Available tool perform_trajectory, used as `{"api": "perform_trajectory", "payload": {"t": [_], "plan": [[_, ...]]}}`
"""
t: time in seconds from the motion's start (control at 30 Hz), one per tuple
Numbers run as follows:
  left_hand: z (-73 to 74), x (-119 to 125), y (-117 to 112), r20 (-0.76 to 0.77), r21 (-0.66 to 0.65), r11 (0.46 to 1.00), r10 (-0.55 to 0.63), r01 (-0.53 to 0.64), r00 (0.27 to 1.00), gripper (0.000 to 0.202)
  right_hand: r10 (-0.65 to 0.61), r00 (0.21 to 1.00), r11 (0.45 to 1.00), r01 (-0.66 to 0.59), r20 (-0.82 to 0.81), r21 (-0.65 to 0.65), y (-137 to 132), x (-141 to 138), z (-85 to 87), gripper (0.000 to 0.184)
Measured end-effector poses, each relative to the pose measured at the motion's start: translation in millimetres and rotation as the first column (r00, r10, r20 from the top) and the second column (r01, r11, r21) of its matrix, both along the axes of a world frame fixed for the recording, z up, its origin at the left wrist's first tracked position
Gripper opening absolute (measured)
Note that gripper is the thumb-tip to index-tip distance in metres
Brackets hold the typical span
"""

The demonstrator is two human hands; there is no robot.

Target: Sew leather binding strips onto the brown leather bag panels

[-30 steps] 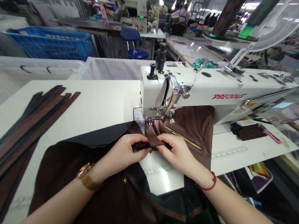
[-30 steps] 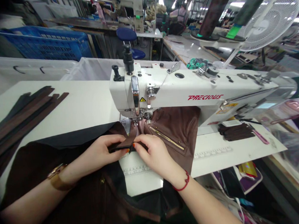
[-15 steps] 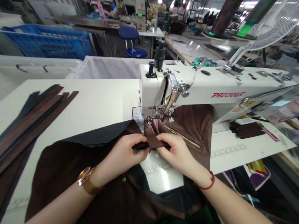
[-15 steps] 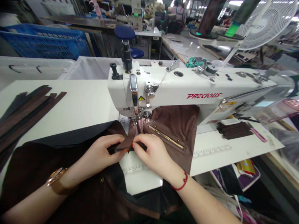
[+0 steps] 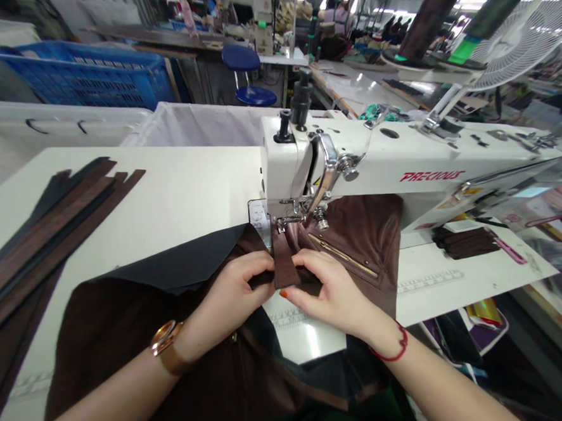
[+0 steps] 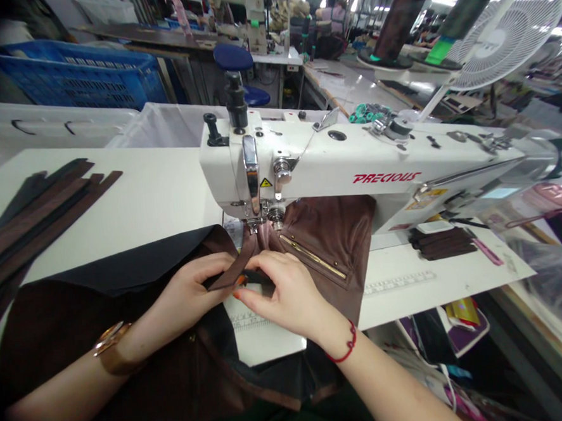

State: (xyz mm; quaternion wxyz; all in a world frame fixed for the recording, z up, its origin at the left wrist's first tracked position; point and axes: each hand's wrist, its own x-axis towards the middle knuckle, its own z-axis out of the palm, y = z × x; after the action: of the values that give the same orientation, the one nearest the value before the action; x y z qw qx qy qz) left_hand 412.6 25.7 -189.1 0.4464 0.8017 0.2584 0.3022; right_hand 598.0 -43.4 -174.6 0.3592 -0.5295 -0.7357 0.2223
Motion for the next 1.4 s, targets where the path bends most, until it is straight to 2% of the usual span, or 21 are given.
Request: {"api": "perform_trajectory", "payload": {"t": [0.1, 0.23, 0.4, 0.47, 0.53, 0.7, 0.83, 0.97, 1.03, 1.17, 1.23, 1.33, 1.4], "plan": [[0.8, -2, -1, -0.018, 0.056, 0.998, -0.008, 0.009, 1.000, 0.014, 0.019, 1.000, 0.998, -0.018, -0.012, 0.059, 0, 1, -2.2, 0.008], [-0.3, -3, -5, -0.094, 0.173, 0.985, 0.022, -0.005, 0.995, 0.011, 0.055, 0.996, 0.994, -0.047, -0.076, 0.098, -3, 0, 0.5, 0.012], [-6.9, -2, -12, -0.251, 0.406, 0.913, 0.067, 0.042, 0.966, 0.009, 0.069, 0.990, 0.997, -0.074, -0.121, -0.033, -6, 1, 5.9, 0.013], [-11.5, -5, -15, -0.307, 0.462, 0.881, 0.047, 0.106, 0.951, 0.012, 0.106, 0.993, 0.991, -0.110, -0.053, -0.073, -8, 3, 1.4, 0.012], [-15.6, -11, -19, -0.365, 0.468, 0.862, -0.009, 0.192, 0.931, 0.015, 0.142, 0.986, 0.989, -0.137, 0.083, -0.059, -12, 5, -6.4, 0.013], [-18.6, -36, -23, -0.512, 0.456, 0.800, -0.121, 0.389, 0.851, 0.037, 0.171, 0.886, 0.983, -0.184, 0.430, -0.013, -32, 10, -18.2, 0.015], [-19.3, -48, -10, -0.574, 0.437, 0.734, -0.217, 0.519, 0.790, 0.057, 0.220, 0.828, 0.974, -0.214, 0.516, -0.072, -49, 13, -15.0, 0.022], [-17.8, -45, 6, -0.577, 0.404, 0.682, -0.327, 0.609, 0.748, 0.058, 0.206, 0.820, 0.977, -0.204, 0.535, -0.065, -55, 12, -16.4, 0.024], [-13.8, -42, 5, -0.590, 0.388, 0.684, -0.330, 0.617, 0.737, 0.054, 0.193, 0.818, 0.978, -0.203, 0.542, -0.042, -56, 10, -18.5, 0.023], [-7.3, -40, -9, -0.629, 0.348, 0.759, -0.246, 0.550, 0.737, 0.059, 0.188, 0.813, 0.978, -0.209, 0.550, -0.025, -56, 10, -20.0, 0.026], [-8.2, -41, -15, -0.610, 0.364, 0.775, -0.220, 0.517, 0.761, 0.058, 0.188, 0.826, 0.979, -0.201, 0.532, -0.034, -57, 10, -19.9, 0.025], [-11.4, -42, -15, -0.546, 0.421, 0.759, -0.226, 0.498, 0.807, 0.052, 0.156, 0.872, 0.987, -0.157, 0.465, -0.038, -59, 9, -21.5, 0.026], [-12.5, -43, -12, -0.514, 0.442, 0.742, -0.251, 0.504, 0.820, 0.050, 0.082, 0.903, 0.995, -0.098, 0.423, 0.016, -59, 7, -23.4, 0.031]]}}
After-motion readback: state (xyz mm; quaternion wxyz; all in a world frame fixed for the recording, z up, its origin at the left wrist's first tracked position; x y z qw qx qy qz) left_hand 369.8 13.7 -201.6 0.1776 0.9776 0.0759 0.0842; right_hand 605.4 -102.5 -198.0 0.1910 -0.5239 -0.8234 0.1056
